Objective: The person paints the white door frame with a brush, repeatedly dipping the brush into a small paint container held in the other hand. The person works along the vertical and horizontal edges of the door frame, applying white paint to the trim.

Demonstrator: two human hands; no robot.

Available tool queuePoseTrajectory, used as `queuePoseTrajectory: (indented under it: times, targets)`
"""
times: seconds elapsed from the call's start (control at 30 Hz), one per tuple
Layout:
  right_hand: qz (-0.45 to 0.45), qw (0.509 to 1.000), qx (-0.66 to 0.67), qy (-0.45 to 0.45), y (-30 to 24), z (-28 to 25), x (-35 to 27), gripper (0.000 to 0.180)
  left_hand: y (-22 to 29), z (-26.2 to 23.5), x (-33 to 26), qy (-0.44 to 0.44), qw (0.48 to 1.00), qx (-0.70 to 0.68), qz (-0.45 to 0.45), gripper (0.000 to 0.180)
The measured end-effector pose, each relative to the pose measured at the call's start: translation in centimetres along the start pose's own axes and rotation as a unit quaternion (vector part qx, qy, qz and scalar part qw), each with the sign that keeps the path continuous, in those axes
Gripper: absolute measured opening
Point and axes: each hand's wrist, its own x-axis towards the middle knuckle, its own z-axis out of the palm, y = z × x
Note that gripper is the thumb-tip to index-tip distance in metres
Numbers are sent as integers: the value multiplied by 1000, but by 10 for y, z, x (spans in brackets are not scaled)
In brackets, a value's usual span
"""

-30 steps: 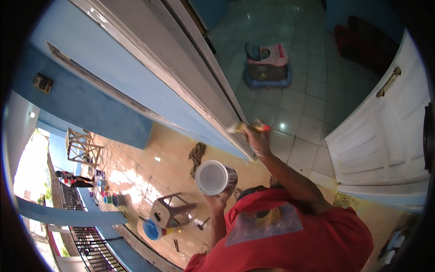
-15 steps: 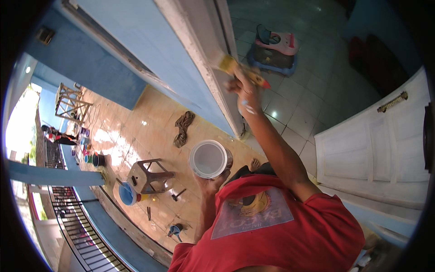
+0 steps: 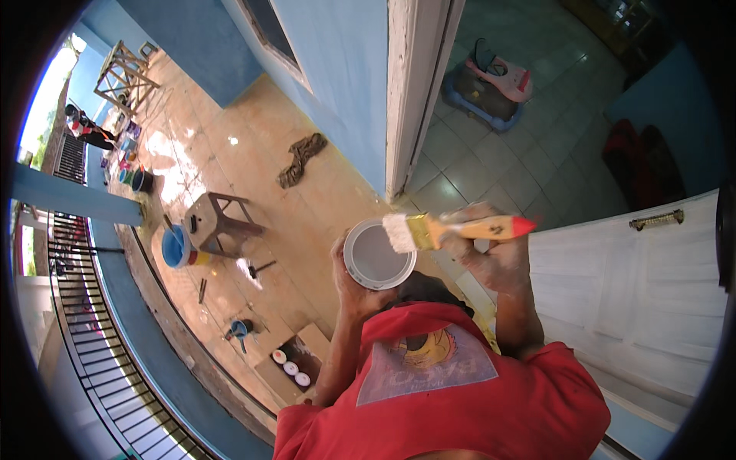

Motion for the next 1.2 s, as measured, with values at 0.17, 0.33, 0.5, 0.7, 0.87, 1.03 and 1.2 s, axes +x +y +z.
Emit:
queuePoseTrajectory:
  times: [0.17,0.33,0.5,0.7,0.87,1.03,1.2]
  targets:
    - [-15,967,-204,-150,-17,5,-19,26,-3,22,-43,8,1000,-15,9,116]
    - [-23,938,-283,-200,-19,10,-34,25,4,24,-60,5,999,2,44,119]
    - [-66,908,-347,-223,-10,18,-44,26,17,27,-66,8,998,31,47,118]
    - [-85,910,-345,-212,-13,20,-47,27,22,32,-66,-7,999,-3,45,117]
    - [-15,954,-251,-163,-38,15,-56,24,19,28,-67,-12,999,7,44,118]
    - [-30,950,-248,-185,-35,29,-63,26,15,27,-64,-12,998,26,51,117]
    - [22,979,-141,-146,-36,26,-58,29,13,30,-66,11,998,-52,25,115]
